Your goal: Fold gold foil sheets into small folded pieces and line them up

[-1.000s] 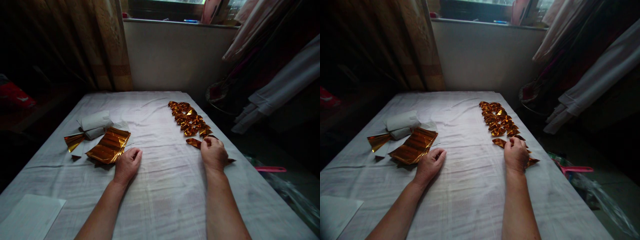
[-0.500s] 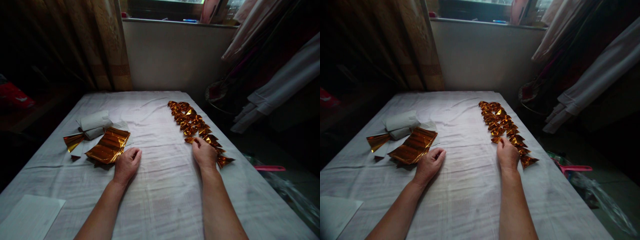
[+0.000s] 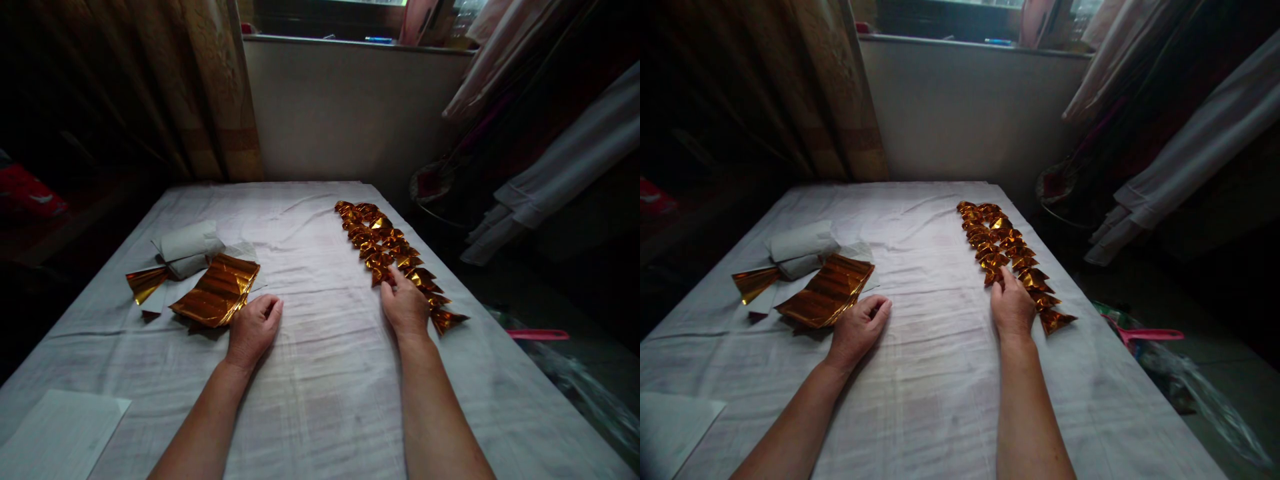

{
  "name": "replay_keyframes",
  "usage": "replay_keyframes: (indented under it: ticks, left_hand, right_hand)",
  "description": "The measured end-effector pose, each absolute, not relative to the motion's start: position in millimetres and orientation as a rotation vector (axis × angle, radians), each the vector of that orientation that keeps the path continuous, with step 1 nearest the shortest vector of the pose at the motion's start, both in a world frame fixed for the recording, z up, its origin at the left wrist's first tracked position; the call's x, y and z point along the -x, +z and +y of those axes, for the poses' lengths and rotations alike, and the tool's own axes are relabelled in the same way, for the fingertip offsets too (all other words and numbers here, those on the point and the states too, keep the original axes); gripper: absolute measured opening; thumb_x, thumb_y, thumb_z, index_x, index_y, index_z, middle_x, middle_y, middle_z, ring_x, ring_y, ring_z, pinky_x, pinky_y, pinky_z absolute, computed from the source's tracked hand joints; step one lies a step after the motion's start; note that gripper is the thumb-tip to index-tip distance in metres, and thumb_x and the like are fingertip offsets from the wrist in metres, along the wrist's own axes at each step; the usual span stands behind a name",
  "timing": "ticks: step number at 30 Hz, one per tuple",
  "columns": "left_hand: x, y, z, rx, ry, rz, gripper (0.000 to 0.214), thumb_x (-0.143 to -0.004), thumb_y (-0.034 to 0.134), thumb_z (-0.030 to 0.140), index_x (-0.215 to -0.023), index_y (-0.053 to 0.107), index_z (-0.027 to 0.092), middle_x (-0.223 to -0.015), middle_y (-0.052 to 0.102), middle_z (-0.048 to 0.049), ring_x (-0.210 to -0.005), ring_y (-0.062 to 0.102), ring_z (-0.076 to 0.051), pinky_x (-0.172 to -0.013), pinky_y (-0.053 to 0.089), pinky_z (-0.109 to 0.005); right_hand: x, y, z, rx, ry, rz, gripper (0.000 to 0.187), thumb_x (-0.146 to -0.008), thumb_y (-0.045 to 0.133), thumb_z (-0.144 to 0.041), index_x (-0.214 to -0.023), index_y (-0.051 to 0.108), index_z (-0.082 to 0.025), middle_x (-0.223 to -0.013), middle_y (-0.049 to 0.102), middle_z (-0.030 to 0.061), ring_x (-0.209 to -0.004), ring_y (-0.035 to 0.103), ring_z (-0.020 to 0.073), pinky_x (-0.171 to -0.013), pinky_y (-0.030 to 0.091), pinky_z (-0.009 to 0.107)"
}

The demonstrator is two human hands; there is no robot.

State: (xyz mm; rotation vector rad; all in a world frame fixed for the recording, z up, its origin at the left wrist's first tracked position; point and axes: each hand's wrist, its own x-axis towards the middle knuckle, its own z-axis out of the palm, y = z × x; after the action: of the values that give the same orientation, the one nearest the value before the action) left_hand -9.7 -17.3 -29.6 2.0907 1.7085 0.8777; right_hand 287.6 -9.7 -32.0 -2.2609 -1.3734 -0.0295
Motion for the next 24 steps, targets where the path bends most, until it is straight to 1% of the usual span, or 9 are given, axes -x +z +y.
replay_keyframes:
  ticks: [2, 5, 11, 15, 20, 24]
  left_hand:
    - [10.1, -29.9, -17.2, -2.094, 0.873, 1.711, 0.031, -0.091, 0.043, 0.039, -0.075, 0.063, 0.022, -0.072, 0.069, -0.0012, -0.069, 0.063, -0.017, -0.064, 0.043, -0.026]
    - [11.2, -30.8, -17.1, -2.095, 0.866, 1.713, 0.031, -0.092, 0.043, 0.040, -0.075, 0.063, 0.022, -0.073, 0.069, -0.0011, -0.070, 0.063, -0.017, -0.065, 0.043, -0.026]
    - [11.5, -30.5, -16.9, -2.091, 0.866, 1.729, 0.029, -0.091, 0.045, 0.038, -0.075, 0.064, 0.022, -0.074, 0.070, -0.0008, -0.071, 0.064, -0.016, -0.064, 0.043, -0.026]
    - [11.0, -29.8, -16.7, -2.097, 0.881, 1.725, 0.029, -0.090, 0.046, 0.038, -0.075, 0.064, 0.023, -0.073, 0.070, -0.0004, -0.070, 0.064, -0.016, -0.064, 0.044, -0.025]
    - [11.3, -29.7, -16.6, -2.097, 0.879, 1.721, 0.030, -0.091, 0.045, 0.039, -0.074, 0.064, 0.022, -0.074, 0.070, -0.0010, -0.070, 0.064, -0.017, -0.064, 0.044, -0.026]
    - [11.7, -29.6, -16.6, -2.092, 0.878, 1.719, 0.030, -0.091, 0.045, 0.039, -0.074, 0.064, 0.023, -0.073, 0.070, -0.0007, -0.070, 0.065, -0.017, -0.064, 0.044, -0.026]
  right_hand:
    - [-285.8, -29.9, -9.6, 2.265, 0.003, -1.343, 0.050, -0.084, 0.050, -0.027, -0.132, 0.060, -0.019, -0.103, 0.074, 0.0100, -0.083, 0.066, 0.0241, -0.074, 0.048, 0.033]
    - [-282.8, -27.0, -9.7, 2.257, 0.036, -1.288, 0.049, -0.084, 0.050, -0.026, -0.131, 0.059, -0.018, -0.097, 0.074, 0.0084, -0.080, 0.066, 0.0234, -0.073, 0.046, 0.033]
    - [-280.6, -25.8, -9.2, 2.254, 0.025, -1.249, 0.043, -0.083, 0.051, -0.025, -0.123, 0.061, -0.018, -0.084, 0.072, 0.0054, -0.071, 0.062, 0.0203, -0.065, 0.038, 0.029]
    - [-276.1, -26.7, -7.4, 2.227, -0.040, -1.237, 0.035, -0.083, 0.051, -0.027, -0.113, 0.065, -0.017, -0.075, 0.070, 0.0049, -0.065, 0.059, 0.0190, -0.063, 0.034, 0.028]
    - [-260.6, -29.4, -6.6, 2.064, 0.002, -1.355, 0.026, -0.085, 0.049, -0.032, -0.095, 0.069, -0.020, -0.073, 0.070, 0.0049, -0.065, 0.059, 0.0187, -0.062, 0.036, 0.027]
    - [-247.5, -33.1, -7.2, 1.965, 0.135, -1.549, 0.025, -0.085, 0.049, -0.033, -0.090, 0.070, -0.022, -0.071, 0.071, 0.0031, -0.065, 0.062, 0.0183, -0.064, 0.039, 0.026]
